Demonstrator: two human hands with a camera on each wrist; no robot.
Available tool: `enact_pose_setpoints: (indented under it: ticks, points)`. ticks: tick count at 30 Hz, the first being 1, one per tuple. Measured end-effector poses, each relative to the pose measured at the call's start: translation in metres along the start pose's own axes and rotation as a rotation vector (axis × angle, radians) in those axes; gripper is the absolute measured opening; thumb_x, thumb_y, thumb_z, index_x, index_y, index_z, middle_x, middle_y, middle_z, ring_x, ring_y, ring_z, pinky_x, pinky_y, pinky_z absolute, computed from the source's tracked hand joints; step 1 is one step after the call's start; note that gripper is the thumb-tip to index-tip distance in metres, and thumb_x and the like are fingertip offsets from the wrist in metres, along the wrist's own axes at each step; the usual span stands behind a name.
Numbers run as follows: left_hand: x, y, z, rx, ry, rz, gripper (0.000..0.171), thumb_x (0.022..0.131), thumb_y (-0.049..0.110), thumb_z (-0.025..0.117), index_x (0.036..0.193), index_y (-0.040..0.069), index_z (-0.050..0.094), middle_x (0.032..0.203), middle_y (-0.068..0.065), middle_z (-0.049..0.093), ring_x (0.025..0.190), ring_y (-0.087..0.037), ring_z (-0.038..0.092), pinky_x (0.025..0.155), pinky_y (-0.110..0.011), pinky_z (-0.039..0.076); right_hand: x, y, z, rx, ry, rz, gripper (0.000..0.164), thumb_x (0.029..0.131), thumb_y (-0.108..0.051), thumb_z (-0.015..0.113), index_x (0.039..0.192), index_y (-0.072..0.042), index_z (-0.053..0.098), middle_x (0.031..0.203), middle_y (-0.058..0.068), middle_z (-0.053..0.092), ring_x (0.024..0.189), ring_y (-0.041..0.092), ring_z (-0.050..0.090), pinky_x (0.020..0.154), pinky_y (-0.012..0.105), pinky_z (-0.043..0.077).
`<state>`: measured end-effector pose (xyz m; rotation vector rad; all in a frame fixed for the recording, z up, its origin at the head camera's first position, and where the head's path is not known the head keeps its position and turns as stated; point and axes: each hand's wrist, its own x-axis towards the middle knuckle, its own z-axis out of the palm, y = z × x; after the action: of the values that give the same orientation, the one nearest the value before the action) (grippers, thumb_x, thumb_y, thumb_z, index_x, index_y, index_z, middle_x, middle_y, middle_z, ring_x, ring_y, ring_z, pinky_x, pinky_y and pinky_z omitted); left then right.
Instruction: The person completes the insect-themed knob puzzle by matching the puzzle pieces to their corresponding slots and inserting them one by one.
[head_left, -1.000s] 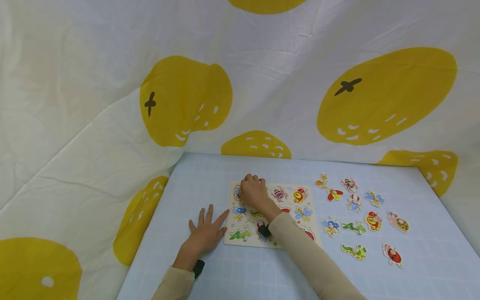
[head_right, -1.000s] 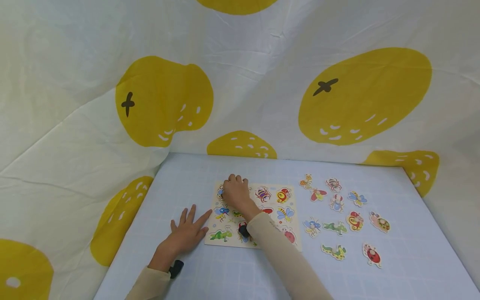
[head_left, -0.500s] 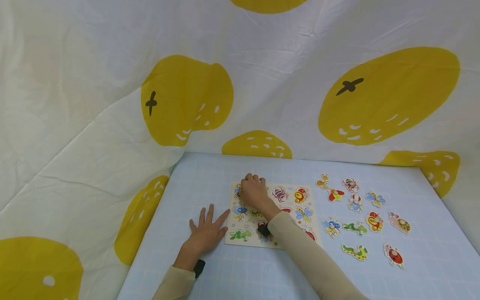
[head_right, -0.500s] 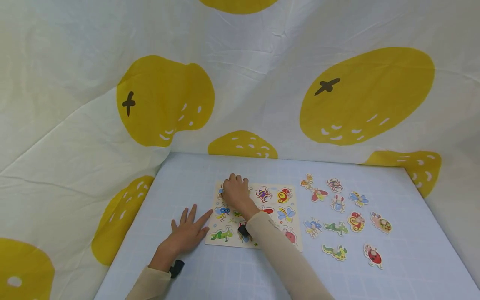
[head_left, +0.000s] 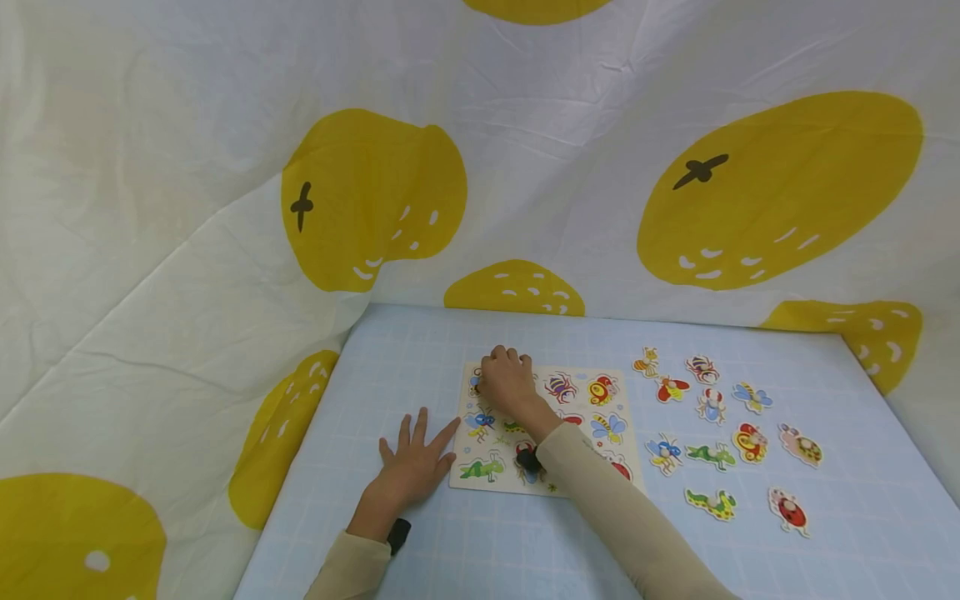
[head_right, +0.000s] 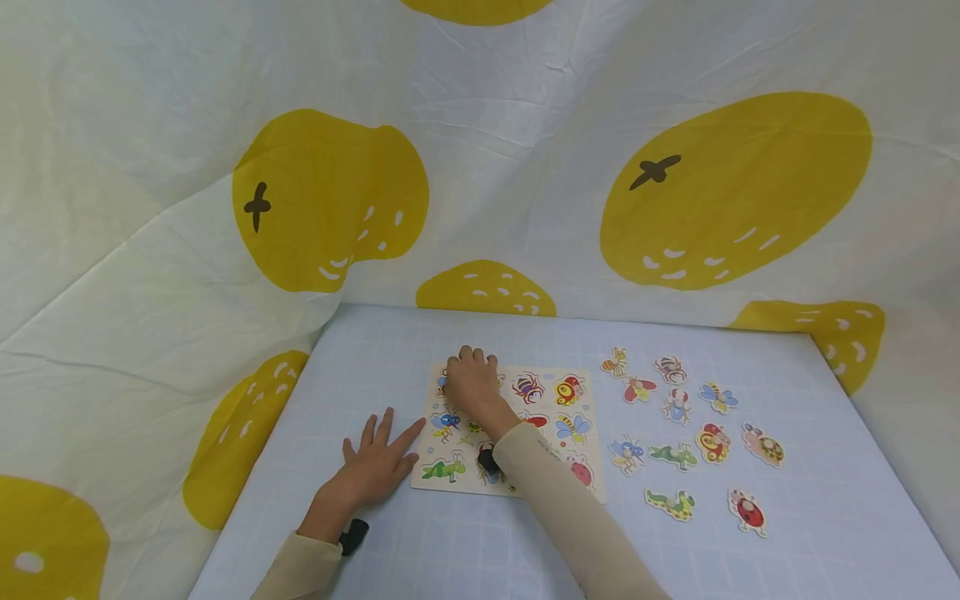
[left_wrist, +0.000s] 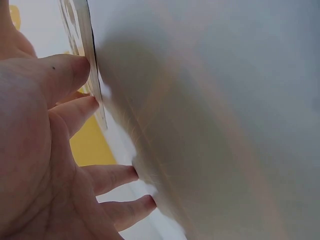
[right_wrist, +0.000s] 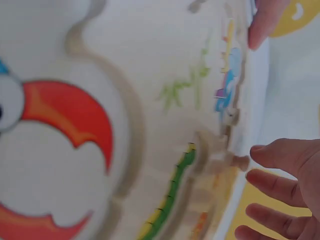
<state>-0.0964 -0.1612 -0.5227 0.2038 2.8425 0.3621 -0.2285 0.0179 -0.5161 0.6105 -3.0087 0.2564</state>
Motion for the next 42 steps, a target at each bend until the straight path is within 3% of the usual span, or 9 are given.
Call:
enact_pose_setpoints:
  ticks: [7,17,27,42]
  points:
    - [-0.001,0.003,-0.004,-0.010,-0.015,-0.014,0.056,0.103,0.039,0.054,0.155,0.030,0.037,0.162,-0.025,0.016,0.146,-0.052,0.010,0.101,-0.082,0.012,-0.005,0.001,-0.015,0.035,0.062,-0.006,0.019,0.094,-0.027,0.069,0.100,-0.010,0.070,0.121,0.013,0.060,0.112,0.034,0.054,0.099,0.058,0.040]
    - [0.000,0.003,-0.002,-0.014,-0.019,-0.019,0.056,0.103,0.039,0.054,0.156,0.031,0.037,0.163,-0.025,0.015,0.146,-0.052,0.009,0.101,-0.082,0.012,-0.021,0.009,-0.032,0.089,0.093,-0.006,0.027,0.092,-0.035,0.074,0.105,-0.012,0.069,0.124,0.012,0.057,0.115,0.035,0.052,0.099,0.060,0.040]
    - [0.001,0.001,0.001,-0.011,-0.024,-0.028,0.057,0.103,0.041,0.053,0.157,0.033,0.035,0.164,-0.024,0.012,0.147,-0.051,0.006,0.102,-0.082,0.010,-0.038,0.019,-0.043,0.110,0.170,-0.007,0.021,0.092,-0.029,0.075,0.105,-0.012,0.071,0.121,0.012,0.058,0.111,0.036,0.054,0.096,0.062,0.041]
    - [0.001,0.003,0.002,-0.006,-0.018,-0.038,0.057,0.103,0.041,0.055,0.156,0.033,0.036,0.164,-0.023,0.012,0.147,-0.051,0.006,0.102,-0.082,0.009,-0.053,0.036,-0.051,0.145,0.143,0.031,0.024,0.091,-0.029,0.076,0.107,-0.011,0.071,0.124,0.013,0.058,0.116,0.037,0.052,0.099,0.061,0.037]
